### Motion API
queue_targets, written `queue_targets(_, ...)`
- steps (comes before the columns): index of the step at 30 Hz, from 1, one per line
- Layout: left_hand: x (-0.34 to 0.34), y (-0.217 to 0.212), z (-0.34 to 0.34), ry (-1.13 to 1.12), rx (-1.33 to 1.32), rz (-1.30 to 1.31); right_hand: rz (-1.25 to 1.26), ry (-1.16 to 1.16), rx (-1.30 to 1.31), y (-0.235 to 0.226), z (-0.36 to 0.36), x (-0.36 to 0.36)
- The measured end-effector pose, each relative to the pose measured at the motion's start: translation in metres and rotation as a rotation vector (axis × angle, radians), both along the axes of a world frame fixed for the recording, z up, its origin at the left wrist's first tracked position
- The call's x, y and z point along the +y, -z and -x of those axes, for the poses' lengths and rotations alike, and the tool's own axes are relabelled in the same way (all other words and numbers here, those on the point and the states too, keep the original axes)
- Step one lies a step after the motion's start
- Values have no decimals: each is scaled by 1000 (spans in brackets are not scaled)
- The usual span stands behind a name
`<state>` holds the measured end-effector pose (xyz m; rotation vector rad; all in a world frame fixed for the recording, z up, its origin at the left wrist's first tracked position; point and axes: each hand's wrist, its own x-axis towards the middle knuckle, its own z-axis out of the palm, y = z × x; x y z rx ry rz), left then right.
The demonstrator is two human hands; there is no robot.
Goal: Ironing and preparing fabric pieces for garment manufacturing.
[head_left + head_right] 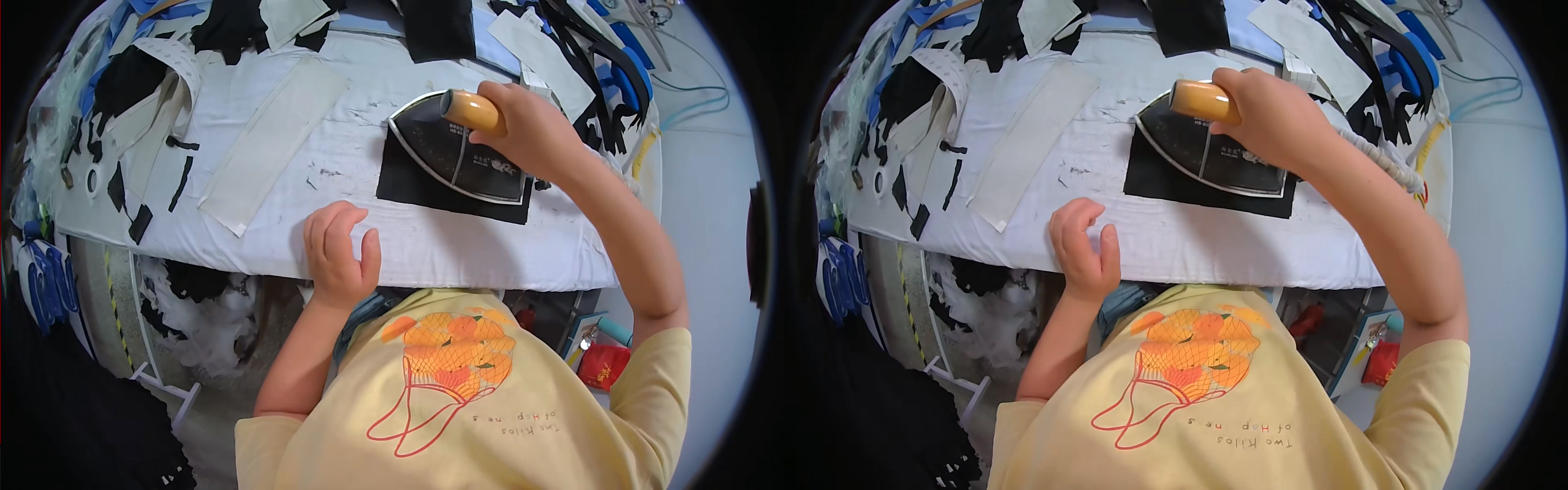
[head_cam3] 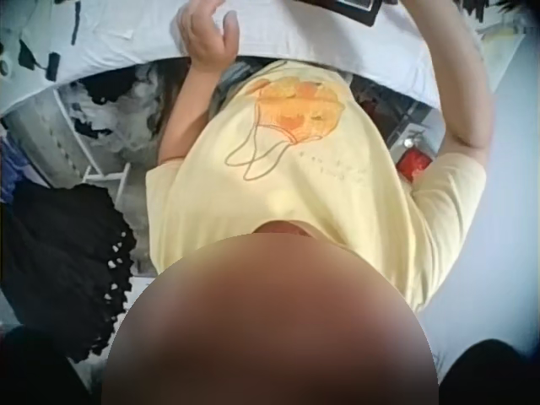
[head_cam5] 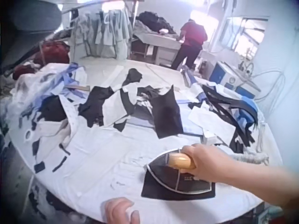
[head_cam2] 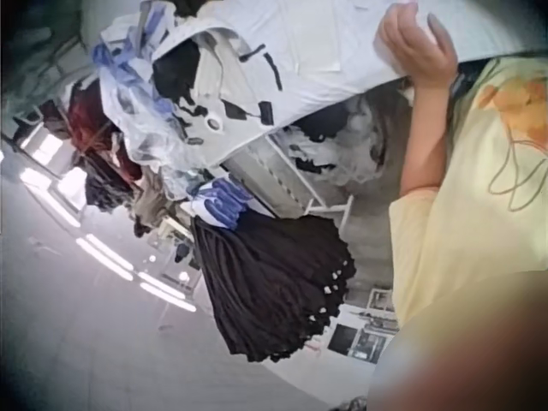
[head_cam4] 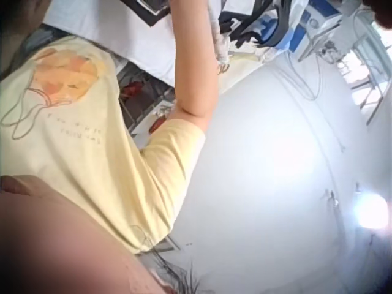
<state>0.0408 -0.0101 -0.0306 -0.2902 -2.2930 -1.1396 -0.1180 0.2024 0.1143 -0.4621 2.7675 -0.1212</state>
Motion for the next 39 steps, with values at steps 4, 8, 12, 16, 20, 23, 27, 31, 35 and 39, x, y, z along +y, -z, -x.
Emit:
queue_targets(4, -3, 0, -9, -11, -16, -127, 141, -215, 73, -12, -37, -19)
queue_targets(8, -3, 0, -5, -6, 11, -126, 40, -326, -31, 5, -68, -43)
queue_targets(12, -3, 0, -5, -6, 6, -90, 17, -371, -56, 6, -65, -17)
queue_targets(16, -3, -1, -6, 0, 7, -101, 23, -246, 1, 8, -71, 19)
queue_targets(20, -3, -1, -1, 17, -10, -114, 60, -233, 18, -2, -61, 21)
queue_targets(23, -2, -3, -8, 6, -32, -109, 96, -269, 48, -7, -64, -3)
queue_targets(27, -3, 0, -6, -1, -25, -104, 84, -318, -16, 4, -51, -26)
queue_targets(31, -3, -1, -7, 11, -61, -108, 76, -350, 35, 3, -41, -26)
queue_targets(35, -1, -6, -6, 26, -50, -123, 163, -267, 139, 13, -27, -40)
queue_targets(39, -1, -1, -3, 8, -71, -101, 169, -240, 74, 12, -24, -26)
